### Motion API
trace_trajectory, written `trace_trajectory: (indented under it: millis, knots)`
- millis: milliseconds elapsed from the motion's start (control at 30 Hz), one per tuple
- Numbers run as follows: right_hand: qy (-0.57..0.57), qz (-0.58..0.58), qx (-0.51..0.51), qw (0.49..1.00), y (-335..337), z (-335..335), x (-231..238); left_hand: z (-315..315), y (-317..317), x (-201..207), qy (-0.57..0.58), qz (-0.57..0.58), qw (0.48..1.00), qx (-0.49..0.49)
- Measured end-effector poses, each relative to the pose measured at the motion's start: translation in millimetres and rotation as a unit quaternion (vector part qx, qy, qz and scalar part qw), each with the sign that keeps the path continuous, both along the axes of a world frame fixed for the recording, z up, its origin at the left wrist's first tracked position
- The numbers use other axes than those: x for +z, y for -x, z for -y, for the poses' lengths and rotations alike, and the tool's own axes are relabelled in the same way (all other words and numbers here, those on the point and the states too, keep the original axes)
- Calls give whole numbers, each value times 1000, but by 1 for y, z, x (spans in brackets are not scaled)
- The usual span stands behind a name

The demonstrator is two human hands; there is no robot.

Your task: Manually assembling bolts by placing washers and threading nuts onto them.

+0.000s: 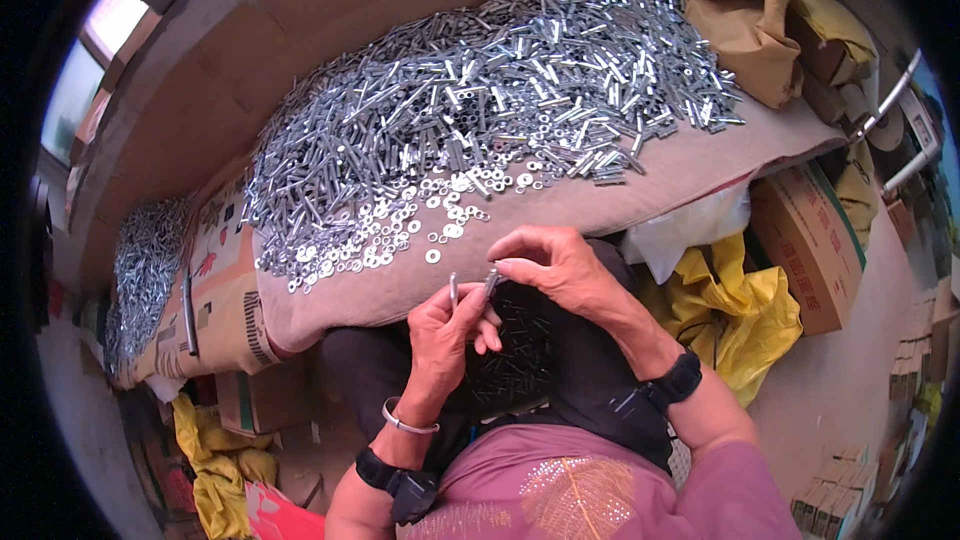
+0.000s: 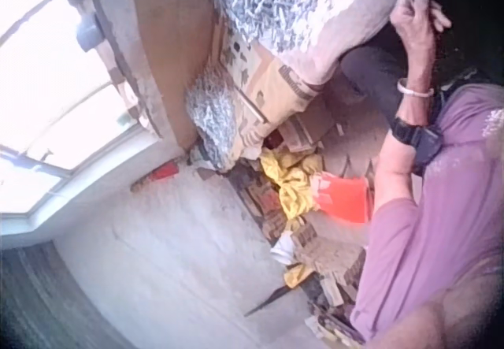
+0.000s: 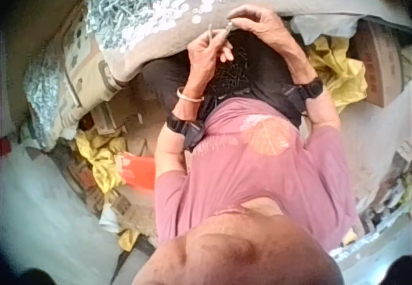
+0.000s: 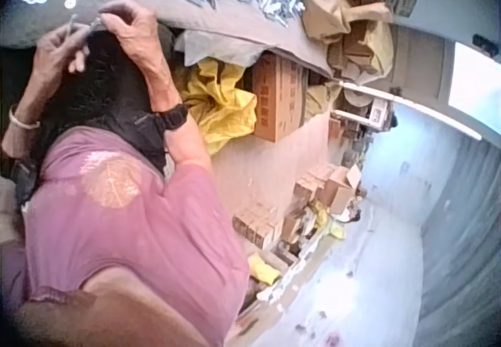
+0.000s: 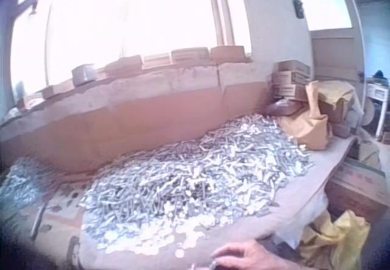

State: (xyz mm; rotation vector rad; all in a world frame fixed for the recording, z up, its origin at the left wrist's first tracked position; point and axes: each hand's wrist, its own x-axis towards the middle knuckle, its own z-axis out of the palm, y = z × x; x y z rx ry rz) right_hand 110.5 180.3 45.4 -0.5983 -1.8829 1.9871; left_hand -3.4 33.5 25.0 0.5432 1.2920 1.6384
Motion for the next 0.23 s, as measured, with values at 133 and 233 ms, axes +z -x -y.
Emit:
trace_trajectory:
  millis: [133, 233]
  knots:
    - [-51, 21, -37, 998, 12, 10, -1, 4, -6, 1, 15, -159, 986, 51]
    - [-175, 139, -77, 972, 17, 15, 2, 7, -8, -6, 25, -277, 958, 71]
